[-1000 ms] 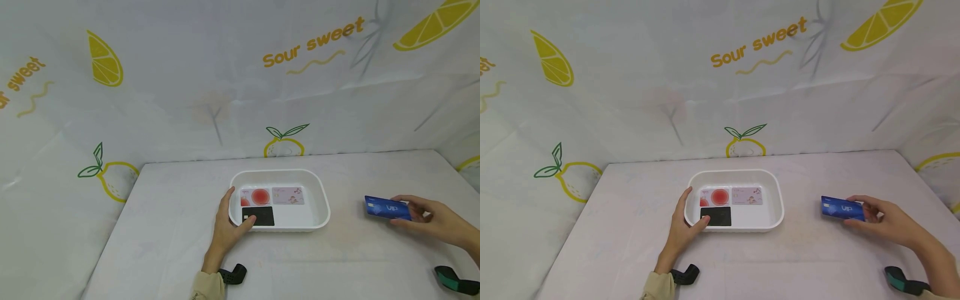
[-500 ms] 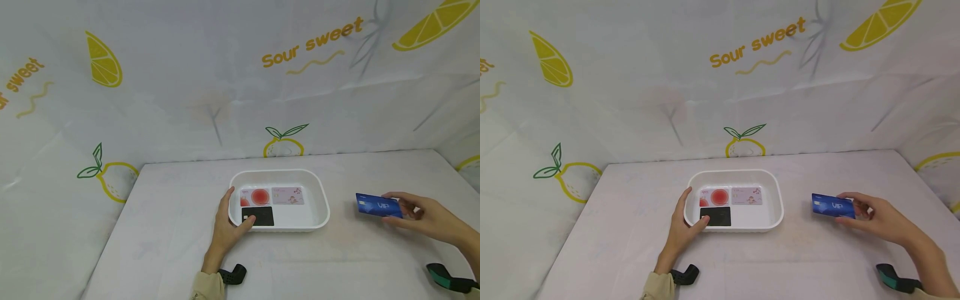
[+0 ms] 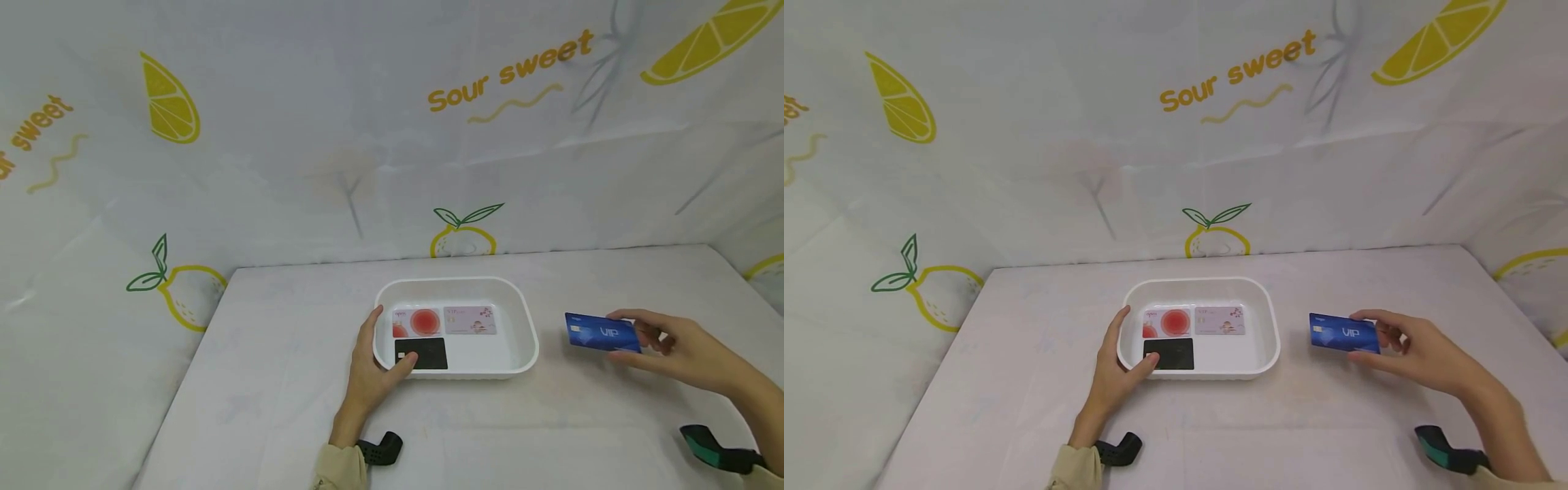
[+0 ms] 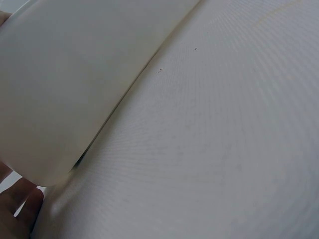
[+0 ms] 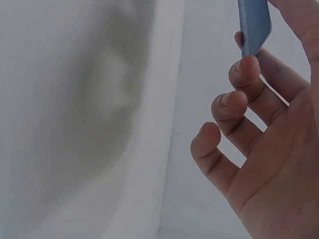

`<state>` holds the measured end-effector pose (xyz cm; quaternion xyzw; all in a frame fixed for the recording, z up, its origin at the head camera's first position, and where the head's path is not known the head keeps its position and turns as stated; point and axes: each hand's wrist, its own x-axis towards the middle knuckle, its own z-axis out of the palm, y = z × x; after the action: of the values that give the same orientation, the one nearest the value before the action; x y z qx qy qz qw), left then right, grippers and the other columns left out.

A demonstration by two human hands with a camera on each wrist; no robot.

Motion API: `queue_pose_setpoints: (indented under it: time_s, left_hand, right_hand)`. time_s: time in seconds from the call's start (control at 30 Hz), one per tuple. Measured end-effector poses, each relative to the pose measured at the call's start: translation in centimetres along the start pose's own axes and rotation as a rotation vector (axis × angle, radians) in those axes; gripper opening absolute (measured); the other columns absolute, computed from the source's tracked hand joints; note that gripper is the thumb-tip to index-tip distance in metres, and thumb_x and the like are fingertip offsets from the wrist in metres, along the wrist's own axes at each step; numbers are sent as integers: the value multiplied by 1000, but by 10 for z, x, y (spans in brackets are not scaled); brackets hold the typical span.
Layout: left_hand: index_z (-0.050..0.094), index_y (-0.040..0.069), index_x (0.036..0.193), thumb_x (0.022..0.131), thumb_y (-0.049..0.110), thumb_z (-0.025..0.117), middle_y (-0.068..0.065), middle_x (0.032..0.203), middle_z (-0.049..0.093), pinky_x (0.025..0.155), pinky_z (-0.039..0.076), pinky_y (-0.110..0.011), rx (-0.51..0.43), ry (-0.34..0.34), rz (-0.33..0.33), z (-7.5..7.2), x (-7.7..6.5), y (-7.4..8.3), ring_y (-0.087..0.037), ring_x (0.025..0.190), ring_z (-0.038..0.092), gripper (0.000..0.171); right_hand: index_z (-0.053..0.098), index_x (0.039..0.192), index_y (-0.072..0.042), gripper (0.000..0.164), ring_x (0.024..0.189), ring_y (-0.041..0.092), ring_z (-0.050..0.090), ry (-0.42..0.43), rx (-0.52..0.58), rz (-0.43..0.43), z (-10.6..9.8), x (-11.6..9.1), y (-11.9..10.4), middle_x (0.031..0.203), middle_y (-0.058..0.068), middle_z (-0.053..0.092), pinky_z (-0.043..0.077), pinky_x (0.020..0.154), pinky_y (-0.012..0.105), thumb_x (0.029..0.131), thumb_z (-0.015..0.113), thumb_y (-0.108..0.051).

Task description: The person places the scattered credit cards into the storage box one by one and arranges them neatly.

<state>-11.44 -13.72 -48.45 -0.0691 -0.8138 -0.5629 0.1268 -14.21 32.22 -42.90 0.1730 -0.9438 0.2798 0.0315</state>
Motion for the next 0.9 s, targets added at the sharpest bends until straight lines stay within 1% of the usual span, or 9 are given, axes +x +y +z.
queue_pose_setpoints:
  time_s: [0.03,0.27,0.4,0.63,0.9]
  left_hand:
    - [37,7,156,78,34,80,-17,156,46,111,43,-60,-1,0,0,0,0,0,-32,138,51,93]
    - [36,7,157,79,33,80,-17,157,46,111,43,-59,-7,-1,-1,-1,-1,0,-32,139,51,93]
    - [36,7,157,79,32,81,-16,158,45,112,42,-59,-13,-3,1,-1,-1,-1,-32,140,50,93]
    - [36,7,157,79,33,80,-17,157,46,111,43,-60,-12,-5,10,-1,0,-1,-32,138,51,93]
    - [36,7,157,79,34,80,-17,157,46,112,41,-61,-19,-6,3,-1,0,-1,-32,139,50,93]
  right_hand:
    - [65,120,-7,53,68,4,38,-4,-2,-6,0,1,-2,77,-10,40,25,53,26,74,90,-17]
    - [67,118,-14,52,67,5,42,11,19,-38,0,8,-17,76,-10,42,28,53,25,72,92,-17]
    - [68,119,-16,52,71,5,44,9,35,-51,2,13,-25,76,-9,45,31,54,25,73,92,-17]
    - [69,120,-15,53,73,4,44,5,38,-84,7,21,-40,77,-10,45,32,56,23,72,92,-18]
    - [69,120,-15,54,75,4,45,1,55,-111,15,31,-57,77,-9,46,33,58,23,72,93,-19]
